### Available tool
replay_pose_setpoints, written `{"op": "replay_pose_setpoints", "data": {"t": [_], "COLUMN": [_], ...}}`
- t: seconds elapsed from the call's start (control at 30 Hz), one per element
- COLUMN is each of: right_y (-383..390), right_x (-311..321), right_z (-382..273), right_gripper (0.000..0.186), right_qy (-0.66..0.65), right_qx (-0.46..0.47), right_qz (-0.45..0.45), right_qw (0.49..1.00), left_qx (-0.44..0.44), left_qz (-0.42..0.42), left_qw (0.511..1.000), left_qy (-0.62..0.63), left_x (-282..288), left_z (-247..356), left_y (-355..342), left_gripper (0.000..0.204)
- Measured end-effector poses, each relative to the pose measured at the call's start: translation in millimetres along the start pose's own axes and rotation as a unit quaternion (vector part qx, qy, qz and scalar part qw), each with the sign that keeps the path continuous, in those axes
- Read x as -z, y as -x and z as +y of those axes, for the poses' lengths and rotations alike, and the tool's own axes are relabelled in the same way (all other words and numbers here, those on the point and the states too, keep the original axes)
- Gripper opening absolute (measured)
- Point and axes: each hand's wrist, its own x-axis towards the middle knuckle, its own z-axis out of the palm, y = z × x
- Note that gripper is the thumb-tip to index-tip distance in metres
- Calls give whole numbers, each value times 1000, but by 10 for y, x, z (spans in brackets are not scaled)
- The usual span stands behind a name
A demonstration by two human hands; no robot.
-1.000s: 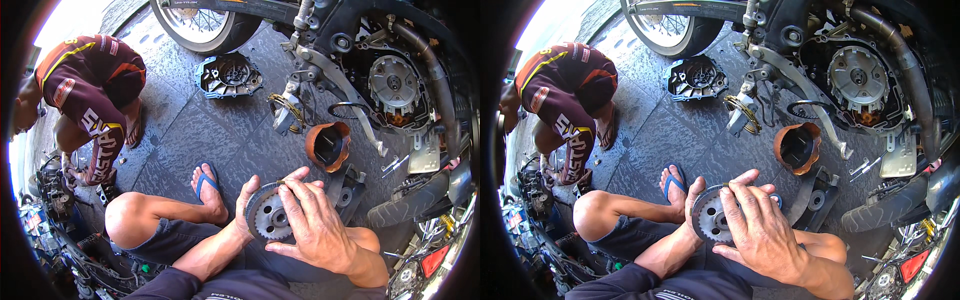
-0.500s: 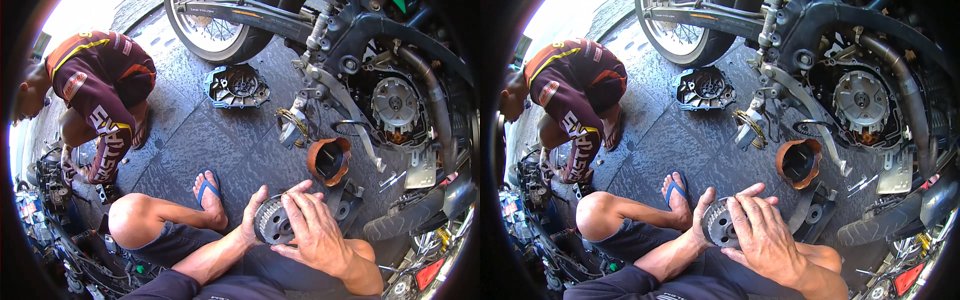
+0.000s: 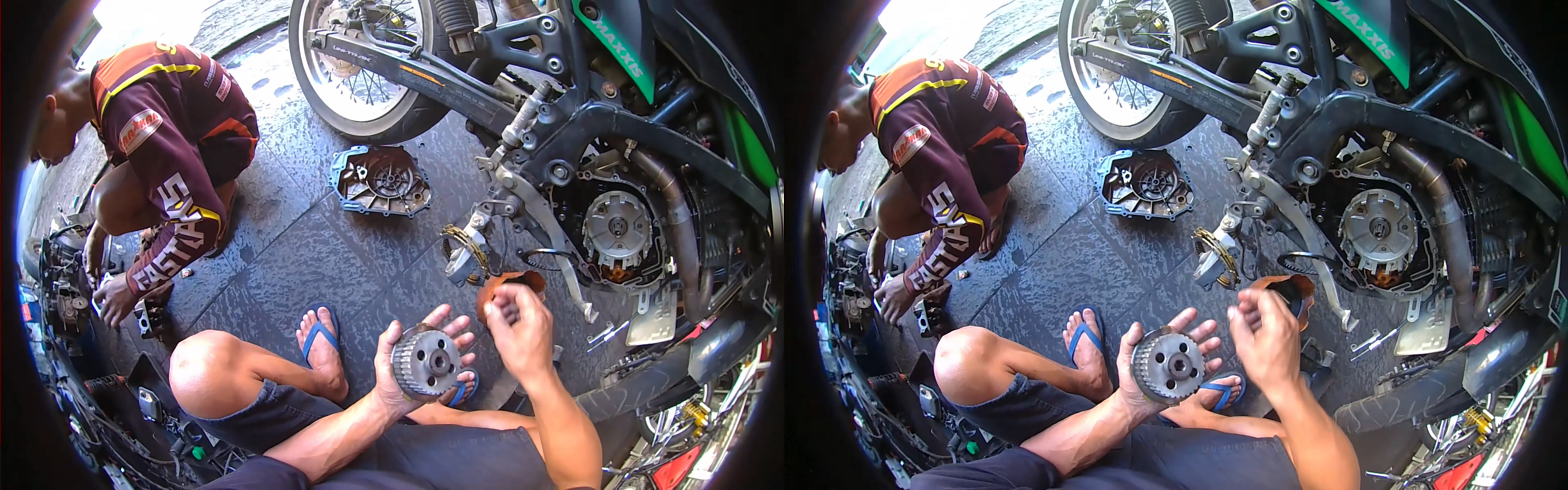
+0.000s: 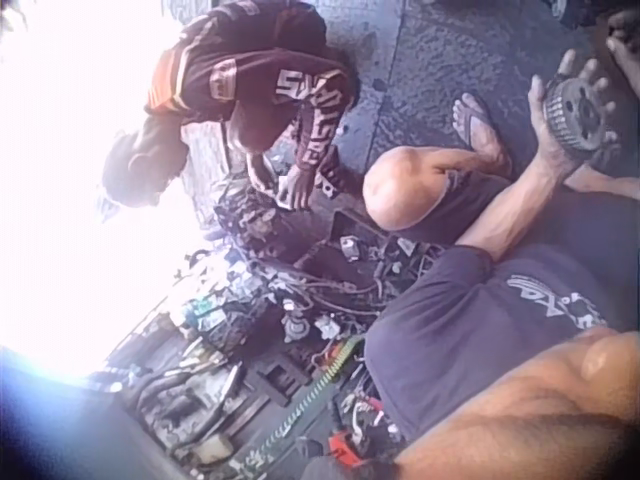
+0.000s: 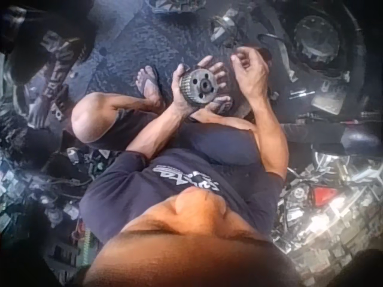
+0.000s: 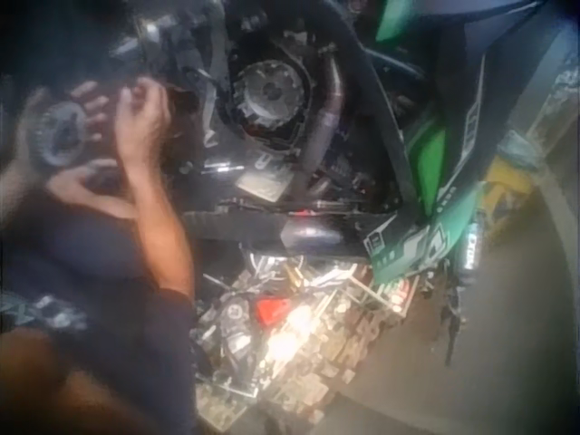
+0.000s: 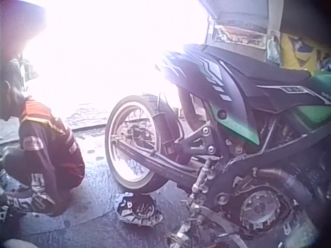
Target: The person holds and aligns a clutch hub and its internal gear, fitting friction plates one by one onto the hub before checking the assembly.
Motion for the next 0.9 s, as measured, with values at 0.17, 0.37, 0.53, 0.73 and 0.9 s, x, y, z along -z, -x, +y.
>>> {"op": "replay_pose_setpoints", "data": {"t": [0.17, 0.37, 0.53, 0.73, 0.9], "right_y": [-335, -425, -368, -297, -309], "right_x": [-249, -362, -335, -179, -149], "right_z": [275, 379, 278, 41, -4], "right_gripper": [31, 26, 16, 12, 12], "right_qy": [117, 156, 174, 64, 14], "right_qx": [44, 81, 118, 39, 32], "right_qz": [30, 65, 93, 31, 21], "right_qw": [992, 982, 973, 997, 999], "left_qx": [-8, -18, -5, 31, 40], "left_qz": [-8, -4, -33, -74, -76], "left_qw": [1000, 1000, 999, 997, 996], "left_qy": [-2, -21, -33, 19, 28], "left_x": [-74, -112, -174, -239, -241], "left_z": [51, 120, 139, 175, 195], "left_y": [10, 13, 24, 15, 17], "left_gripper": [86, 88, 93, 97, 98]}}
